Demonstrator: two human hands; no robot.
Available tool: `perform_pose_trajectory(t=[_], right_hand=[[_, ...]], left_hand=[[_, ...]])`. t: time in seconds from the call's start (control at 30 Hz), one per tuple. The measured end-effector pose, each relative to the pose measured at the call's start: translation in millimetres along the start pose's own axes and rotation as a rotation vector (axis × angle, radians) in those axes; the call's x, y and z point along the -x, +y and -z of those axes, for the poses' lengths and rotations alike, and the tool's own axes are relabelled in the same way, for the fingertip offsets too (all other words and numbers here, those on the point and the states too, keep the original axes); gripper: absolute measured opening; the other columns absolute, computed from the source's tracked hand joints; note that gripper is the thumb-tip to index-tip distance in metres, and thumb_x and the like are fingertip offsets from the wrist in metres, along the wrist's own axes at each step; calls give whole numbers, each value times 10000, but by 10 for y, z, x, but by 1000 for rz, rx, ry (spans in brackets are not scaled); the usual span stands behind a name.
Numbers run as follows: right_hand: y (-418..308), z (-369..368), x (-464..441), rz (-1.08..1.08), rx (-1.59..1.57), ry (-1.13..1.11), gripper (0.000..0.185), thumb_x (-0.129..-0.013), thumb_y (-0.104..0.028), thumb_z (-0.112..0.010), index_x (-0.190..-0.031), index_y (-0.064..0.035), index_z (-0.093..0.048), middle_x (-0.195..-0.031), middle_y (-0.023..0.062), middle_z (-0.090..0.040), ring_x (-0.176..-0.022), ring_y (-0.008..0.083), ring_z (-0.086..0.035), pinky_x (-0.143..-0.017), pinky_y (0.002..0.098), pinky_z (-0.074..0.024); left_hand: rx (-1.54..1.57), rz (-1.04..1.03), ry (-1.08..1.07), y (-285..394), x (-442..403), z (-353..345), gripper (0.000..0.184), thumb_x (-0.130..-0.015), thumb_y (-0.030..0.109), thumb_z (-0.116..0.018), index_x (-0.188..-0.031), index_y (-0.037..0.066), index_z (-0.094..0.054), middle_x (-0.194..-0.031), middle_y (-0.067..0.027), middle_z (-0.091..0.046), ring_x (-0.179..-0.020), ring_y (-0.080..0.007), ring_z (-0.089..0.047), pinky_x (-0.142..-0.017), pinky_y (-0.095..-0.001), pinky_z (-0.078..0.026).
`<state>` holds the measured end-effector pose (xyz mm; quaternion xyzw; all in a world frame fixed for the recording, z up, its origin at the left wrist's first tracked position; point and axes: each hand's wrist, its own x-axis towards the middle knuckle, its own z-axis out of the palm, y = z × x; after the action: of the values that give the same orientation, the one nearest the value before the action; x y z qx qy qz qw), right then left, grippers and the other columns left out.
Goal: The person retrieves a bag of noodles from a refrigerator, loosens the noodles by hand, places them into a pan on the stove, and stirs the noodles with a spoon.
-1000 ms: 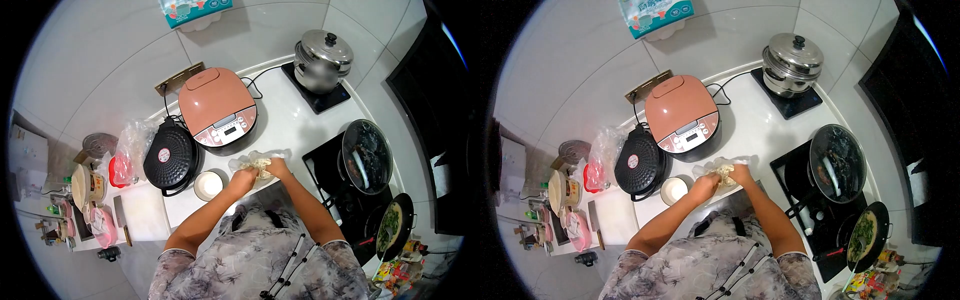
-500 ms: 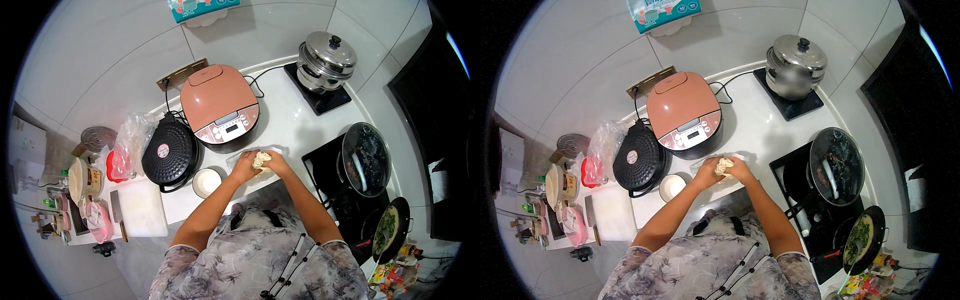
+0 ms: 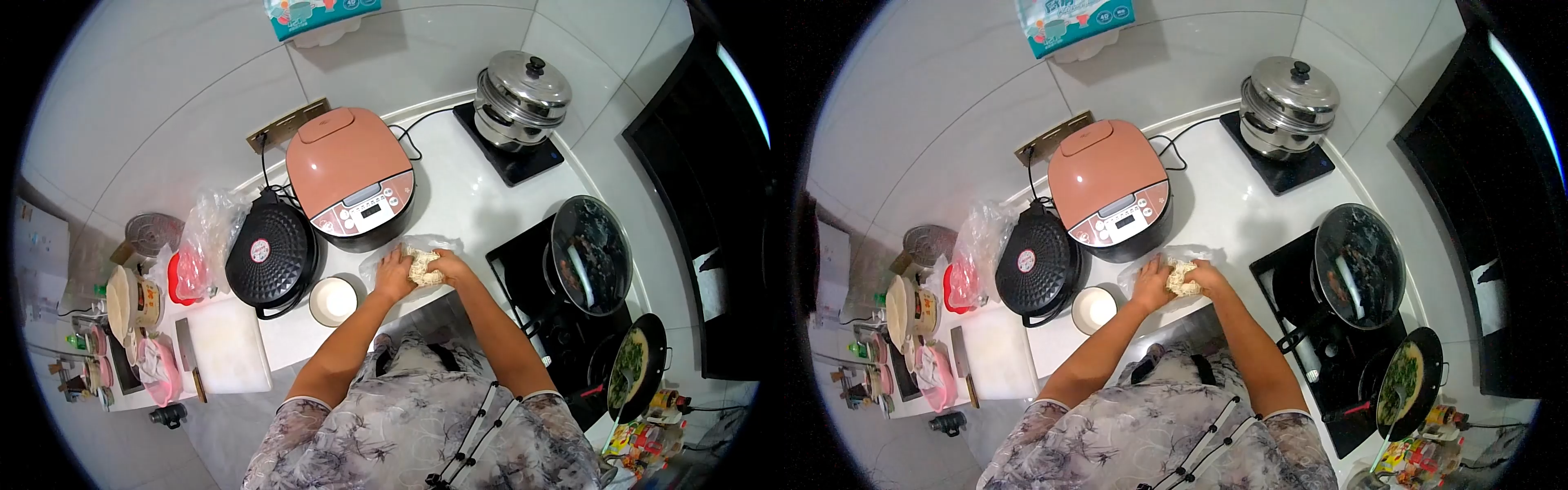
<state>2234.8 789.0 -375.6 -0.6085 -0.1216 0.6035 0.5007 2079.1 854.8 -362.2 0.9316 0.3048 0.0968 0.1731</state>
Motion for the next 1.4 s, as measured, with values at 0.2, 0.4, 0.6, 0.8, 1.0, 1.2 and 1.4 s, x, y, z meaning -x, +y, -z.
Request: perform_pose_trajectory(t=[0.2, 0.4, 0.6, 0.8, 1.0, 1.2, 1.4], right_hand=[[8, 13, 17, -71, -85, 132, 415, -711, 57, -539, -1122, 84, -484, -994, 193, -590, -829, 294, -633, -681, 386, -557], [32, 44, -39, -87, -239, -2, 335, -747, 21, -537, -1080, 57, -526, -966, 175, -610, -847, 298, -632, -700, 388, -555], [33, 47, 22, -94, -299, -94, 320, -750, 22, -533, -1069, 50, -529, -961, 150, -618, -845, 297, -633, -707, 379, -552], [134, 125, -125, -169, -124, 26, 304, -791, -44, -574, -1071, 68, -536, -961, 169, -623, -807, 269, -645, -650, 385, -562], [229, 211, -244, -83, -24, 8, 315, -798, -84, -616, -1045, 99, -546, -938, 191, -625, -762, 256, -646, -641, 367, -566], [37, 171, -4, -2, -106, -188, 377, -791, -41, -620, -1133, 53, -494, -1040, 147, -594, -877, 222, -622, -717, 351, -553], [-93, -43, 201, 58, -189, -345, 470, -774, -32, -645, -1200, -2, -449, -1068, 106, -586, -919, 211, -608, -753, 331, -533]], left_hand=[[187, -17, -28, -9, 28, 71, 721, -610, 187, -766, -1249, 82, -448, -1287, -197, -432, -1143, -360, -447, -962, -455, -354], [461, -118, -111, -30, -135, 73, 761, -593, 103, -766, -1253, 6, -400, -1232, -200, -486, -1120, -339, -482, -942, -380, -392], [422, -56, -161, -35, -133, 39, 683, -634, 166, -732, -1241, 67, -437, -1126, -180, -569, -1050, -336, -532, -893, -385, -420], [291, 9, -17, -39, -113, 58, 383, -646, 119, -678, -1014, 96, -575, -916, -185, -629, -873, -357, -593, -767, -422, -470], [216, 113, -101, -105, -118, 125, 342, -658, 83, -624, -997, 99, -587, -906, -184, -630, -873, -364, -591, -758, -435, -465], [319, 60, -49, -60, -109, 171, 361, -670, 71, -613, -1027, 76, -554, -911, -208, -623, -873, -376, -588, -757, -442, -461], [327, 27, -145, -3, -157, 64, 492, -661, 36, -620, -1118, 55, -440, -954, -212, -604, -923, -403, -562, -799, -447, -443]])
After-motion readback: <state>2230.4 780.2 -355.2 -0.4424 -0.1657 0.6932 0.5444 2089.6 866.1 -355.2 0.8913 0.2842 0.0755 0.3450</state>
